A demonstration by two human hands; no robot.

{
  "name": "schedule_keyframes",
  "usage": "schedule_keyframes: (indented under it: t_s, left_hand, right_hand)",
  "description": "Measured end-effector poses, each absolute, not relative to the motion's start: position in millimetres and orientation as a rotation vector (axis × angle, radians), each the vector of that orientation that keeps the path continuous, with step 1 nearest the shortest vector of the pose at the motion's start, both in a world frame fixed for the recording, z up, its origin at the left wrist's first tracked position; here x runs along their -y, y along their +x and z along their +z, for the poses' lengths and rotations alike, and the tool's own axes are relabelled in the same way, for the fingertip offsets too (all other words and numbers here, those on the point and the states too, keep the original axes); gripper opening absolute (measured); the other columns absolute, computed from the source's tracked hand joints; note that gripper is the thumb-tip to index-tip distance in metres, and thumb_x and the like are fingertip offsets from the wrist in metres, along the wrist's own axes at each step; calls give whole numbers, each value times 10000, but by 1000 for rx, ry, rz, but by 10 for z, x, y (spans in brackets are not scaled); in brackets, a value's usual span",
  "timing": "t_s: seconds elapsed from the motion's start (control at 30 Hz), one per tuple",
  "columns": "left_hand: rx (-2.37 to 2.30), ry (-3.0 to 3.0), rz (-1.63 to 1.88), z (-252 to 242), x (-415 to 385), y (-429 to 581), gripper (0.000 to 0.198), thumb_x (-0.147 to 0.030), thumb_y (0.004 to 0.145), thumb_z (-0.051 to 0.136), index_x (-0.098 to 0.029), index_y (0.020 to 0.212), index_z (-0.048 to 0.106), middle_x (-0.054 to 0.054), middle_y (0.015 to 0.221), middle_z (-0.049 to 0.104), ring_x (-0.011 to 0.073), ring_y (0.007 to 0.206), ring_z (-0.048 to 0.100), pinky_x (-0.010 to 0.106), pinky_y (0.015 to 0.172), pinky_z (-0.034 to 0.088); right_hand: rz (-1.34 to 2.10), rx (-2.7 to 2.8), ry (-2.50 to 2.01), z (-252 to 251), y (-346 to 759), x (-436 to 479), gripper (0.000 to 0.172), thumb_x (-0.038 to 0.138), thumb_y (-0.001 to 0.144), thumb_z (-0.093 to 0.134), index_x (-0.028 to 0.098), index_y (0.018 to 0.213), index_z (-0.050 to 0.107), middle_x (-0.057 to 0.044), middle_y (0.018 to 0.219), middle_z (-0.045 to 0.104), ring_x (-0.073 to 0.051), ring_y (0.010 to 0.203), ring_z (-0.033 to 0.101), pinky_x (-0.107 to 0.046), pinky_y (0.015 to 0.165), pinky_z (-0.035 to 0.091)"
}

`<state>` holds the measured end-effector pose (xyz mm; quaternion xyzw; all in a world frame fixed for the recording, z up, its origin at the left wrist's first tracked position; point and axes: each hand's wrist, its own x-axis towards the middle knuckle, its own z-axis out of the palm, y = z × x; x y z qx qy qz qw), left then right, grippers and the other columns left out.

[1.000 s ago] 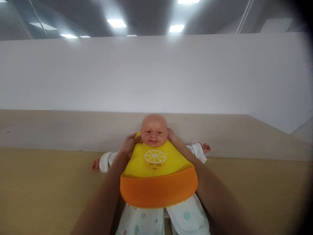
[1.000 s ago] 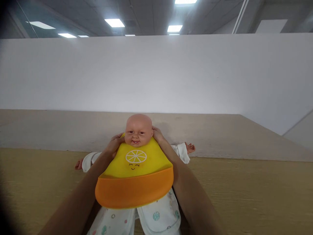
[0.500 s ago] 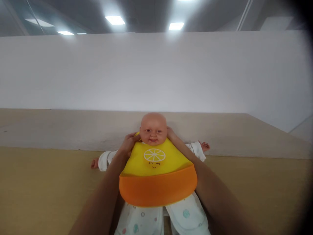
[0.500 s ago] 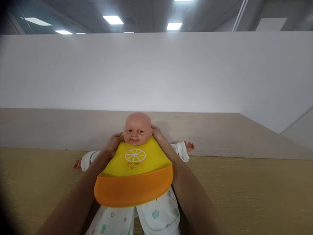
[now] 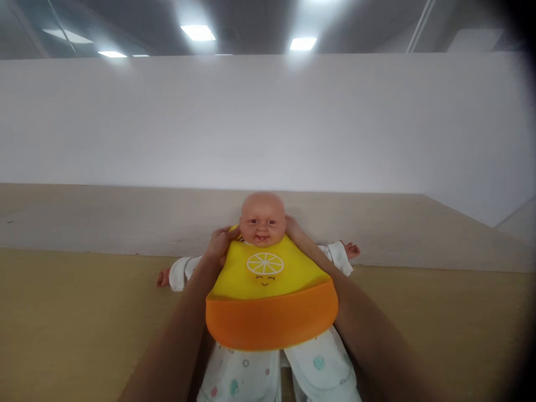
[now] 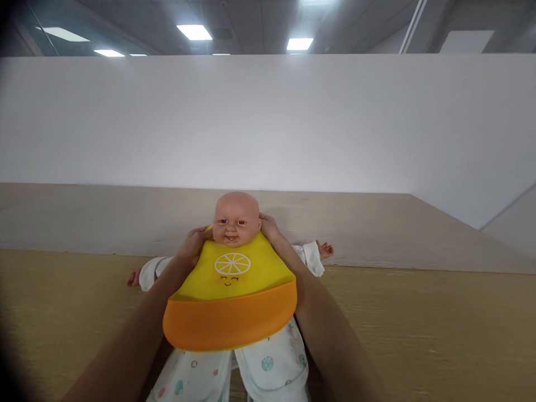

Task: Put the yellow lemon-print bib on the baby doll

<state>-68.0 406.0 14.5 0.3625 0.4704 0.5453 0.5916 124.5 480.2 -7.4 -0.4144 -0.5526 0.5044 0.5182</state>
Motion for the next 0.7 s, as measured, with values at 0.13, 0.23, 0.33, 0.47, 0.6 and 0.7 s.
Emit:
schedule_keyframes:
  t_s: [0.13,0.23,0.33,0.47,0.6,0.7]
  left_hand:
    - [-1075,841,1251,145,-4051,-696,265,-215,524,769,-130,753,664,38,593,668,211,507,618,332,519,510]
    - [-1060,837,1273,142,-4053,-703,259,-216,513,775,-136,723,646,30,588,662,190,489,605,309,500,498]
    - [-1058,814,1318,137,-4063,-697,248,-244,514,777,-152,675,612,0,544,628,155,453,566,272,465,465]
    - [-1061,783,1348,125,-4076,-682,259,-275,513,779,-158,655,597,-8,521,615,157,455,561,277,467,466]
    - [-1057,784,1342,117,-4076,-685,277,-302,540,791,-151,690,615,6,551,635,160,468,570,277,470,465]
    - [-1040,799,1332,124,-4064,-695,279,-308,559,798,-146,696,618,2,547,625,152,460,564,275,468,467]
  right_hand:
    - [1267,1347,-1001,-42,1126,-4981,278,374,923,567,139,1033,667,-72,1093,670,-208,1009,626,-419,924,500]
    - [1261,1333,-1001,-47,1150,-5004,299,379,917,578,145,1091,645,-71,1130,644,-219,1031,615,-425,921,506]
    - [1267,1329,-997,-57,1246,-4932,330,391,924,567,148,1144,613,-73,1176,615,-225,1046,604,-427,911,513]
    - [1312,1348,-984,-22,1309,-4826,319,399,921,568,134,1088,632,-65,1131,645,-215,1017,620,-422,910,510]
    - [1337,1358,-963,64,1288,-4761,303,309,922,496,83,909,696,-99,965,719,-239,987,621,-385,898,489]
    - [1338,1362,-941,117,1295,-4695,302,270,881,478,78,847,709,-105,892,731,-241,958,620,-354,868,486]
